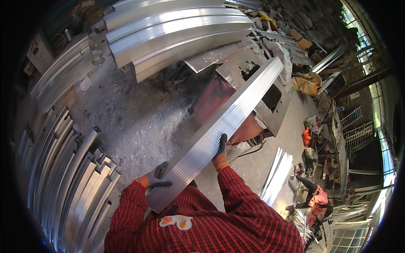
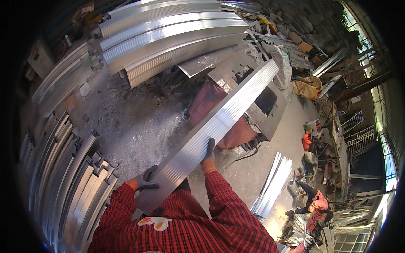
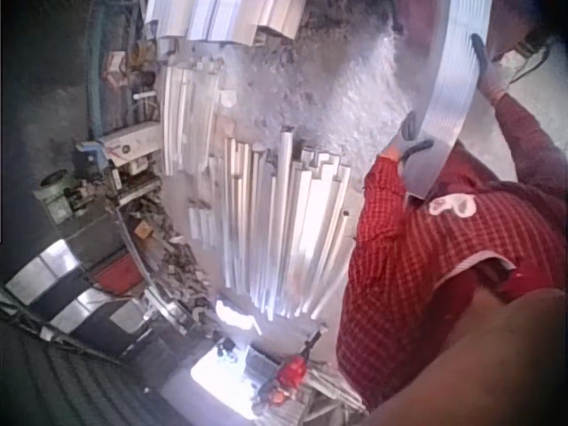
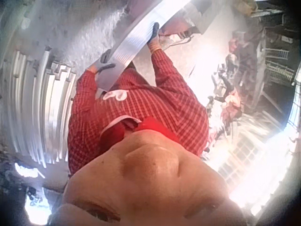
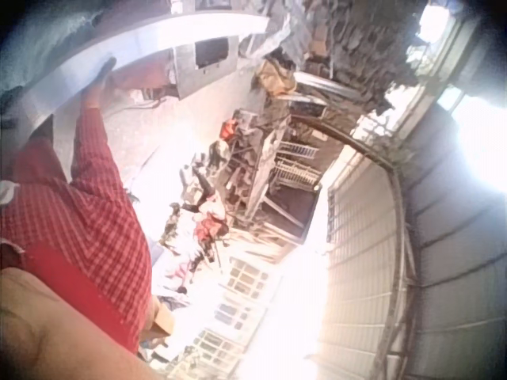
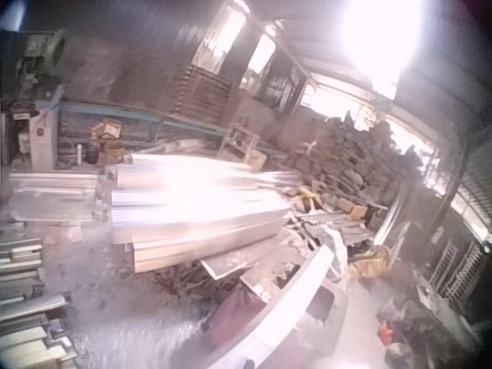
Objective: The person repeatedly picks up long, ribbed metal sheets from a pile, carries them across the workshop floor, and places them onto a stack. The person wears gloves and a red plaid shirt while performing this repetitive handling task.
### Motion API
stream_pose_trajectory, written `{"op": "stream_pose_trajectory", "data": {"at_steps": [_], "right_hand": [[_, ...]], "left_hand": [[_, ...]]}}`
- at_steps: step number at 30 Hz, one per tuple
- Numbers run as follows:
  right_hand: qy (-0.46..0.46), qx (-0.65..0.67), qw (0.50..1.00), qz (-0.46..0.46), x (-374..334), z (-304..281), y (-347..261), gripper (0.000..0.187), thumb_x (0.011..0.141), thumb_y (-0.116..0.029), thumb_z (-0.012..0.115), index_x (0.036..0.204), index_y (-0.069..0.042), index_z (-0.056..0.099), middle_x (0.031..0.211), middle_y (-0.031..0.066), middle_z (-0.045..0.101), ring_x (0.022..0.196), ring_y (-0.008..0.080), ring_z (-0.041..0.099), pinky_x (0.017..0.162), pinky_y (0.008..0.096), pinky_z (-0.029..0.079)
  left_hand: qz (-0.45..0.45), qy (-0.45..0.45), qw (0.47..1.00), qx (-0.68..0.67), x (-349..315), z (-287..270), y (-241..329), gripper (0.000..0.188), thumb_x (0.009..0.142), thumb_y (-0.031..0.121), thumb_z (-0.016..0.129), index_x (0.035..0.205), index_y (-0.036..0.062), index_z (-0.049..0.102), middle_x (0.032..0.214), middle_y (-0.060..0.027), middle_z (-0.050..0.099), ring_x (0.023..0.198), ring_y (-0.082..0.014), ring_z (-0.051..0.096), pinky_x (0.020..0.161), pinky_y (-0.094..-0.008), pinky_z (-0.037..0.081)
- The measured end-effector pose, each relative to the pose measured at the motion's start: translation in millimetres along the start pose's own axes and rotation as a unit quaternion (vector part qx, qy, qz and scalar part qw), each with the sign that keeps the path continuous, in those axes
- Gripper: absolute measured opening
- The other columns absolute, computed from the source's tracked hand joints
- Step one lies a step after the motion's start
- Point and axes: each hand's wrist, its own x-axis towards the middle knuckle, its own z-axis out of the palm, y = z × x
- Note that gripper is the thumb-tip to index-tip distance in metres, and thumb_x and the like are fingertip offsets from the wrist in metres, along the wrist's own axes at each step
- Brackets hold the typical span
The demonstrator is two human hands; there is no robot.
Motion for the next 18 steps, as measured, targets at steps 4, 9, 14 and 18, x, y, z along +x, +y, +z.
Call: {"op": "stream_pose_trajectory", "data": {"at_steps": [4,9,14,18], "right_hand": [[0.013,-0.075,0.996,0.048,-64.0,10.6,45.2,0.097,0.089,-0.078,0.045,0.140,0.004,0.049,0.125,0.0157,0.062,0.111,0.0236,0.062,0.096,0.0323,0.051],[-0.005,-0.044,0.990,0.131,-126.4,34.3,58.9,0.102,0.085,-0.083,0.047,0.145,0.000,0.042,0.134,0.0168,0.057,0.117,0.0264,0.058,0.100,0.0357,0.050],[-0.037,0.066,0.982,0.170,-109.7,14.0,86.0,0.106,0.080,-0.085,0.050,0.144,0.000,0.044,0.134,0.0185,0.057,0.119,0.0298,0.058,0.101,0.0388,0.050],[0.022,-0.025,0.992,0.121,-73.0,20.9,20.0,0.101,0.082,-0.081,0.053,0.143,-0.001,0.046,0.133,0.0165,0.059,0.115,0.0295,0.060,0.099,0.0375,0.051]], "left_hand": [[-0.003,0.010,1.000,0.016,-61.0,-6.5,-54.2,0.125,0.064,0.055,0.089,0.157,0.0074,0.020,0.159,-0.0182,0.029,0.147,-0.0305,0.029,0.121,-0.0402,0.025],[-0.011,0.012,1.000,0.004,-109.9,-4.2,-99.2,0.123,0.066,0.053,0.089,0.157,0.0085,0.020,0.159,-0.0176,0.030,0.147,-0.0305,0.029,0.120,-0.0402,0.026],[-0.027,0.014,0.999,0.041,-102.6,-3.3,-104.2,0.125,0.064,0.052,0.090,0.157,0.0102,0.019,0.160,-0.0166,0.027,0.148,-0.0316,0.028,0.120,-0.0418,0.027],[-0.004,0.015,1.000,-0.004,-45.4,1.4,-71.0,0.125,0.062,0.053,0.091,0.158,0.0132,0.021,0.161,-0.0168,0.025,0.147,-0.0325,0.028,0.119,-0.0429,0.028]]}}
